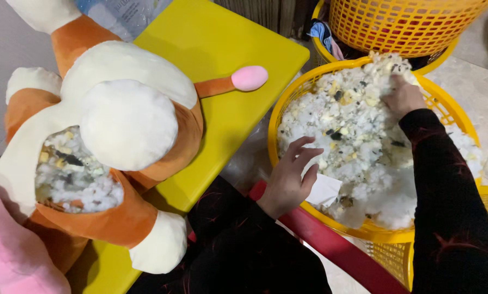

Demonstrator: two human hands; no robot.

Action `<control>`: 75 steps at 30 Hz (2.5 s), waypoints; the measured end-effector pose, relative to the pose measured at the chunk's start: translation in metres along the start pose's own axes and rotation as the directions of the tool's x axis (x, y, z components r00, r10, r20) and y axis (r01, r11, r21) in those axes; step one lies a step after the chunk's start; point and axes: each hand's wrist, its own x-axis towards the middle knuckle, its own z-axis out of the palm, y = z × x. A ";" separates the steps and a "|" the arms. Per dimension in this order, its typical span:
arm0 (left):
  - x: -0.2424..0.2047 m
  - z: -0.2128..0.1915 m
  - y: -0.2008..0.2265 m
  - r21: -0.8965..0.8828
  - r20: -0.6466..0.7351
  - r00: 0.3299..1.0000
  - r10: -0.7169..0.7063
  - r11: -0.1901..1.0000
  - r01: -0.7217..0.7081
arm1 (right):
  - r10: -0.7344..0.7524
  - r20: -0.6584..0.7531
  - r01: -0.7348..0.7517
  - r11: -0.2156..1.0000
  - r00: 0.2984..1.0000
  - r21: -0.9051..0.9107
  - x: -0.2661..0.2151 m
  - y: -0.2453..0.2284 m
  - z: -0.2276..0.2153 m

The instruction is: The person repeatedly scoops white stuffing material from a yellow basket and packs it into an opening on the torso of a large plush lion toy. The person uses both hands to push the stuffing deep into the cavity and smooth the surface of the toy.

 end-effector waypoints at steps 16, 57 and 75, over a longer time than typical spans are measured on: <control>0.003 0.047 -0.035 -0.221 0.052 0.994 -0.091 0.970 0.101 | -0.159 0.152 0.032 0.787 0.976 0.616 -0.215 -0.147 -0.080; -0.154 -0.340 -0.020 0.935 -0.270 0.936 -0.226 0.172 0.311 | -0.888 -0.305 0.889 0.204 0.344 0.409 -0.233 -0.655 -0.003; -0.158 -0.352 -0.005 0.893 -0.354 0.902 -0.246 0.199 0.405 | -0.955 0.165 0.970 0.239 0.245 -0.052 -0.195 -0.683 0.008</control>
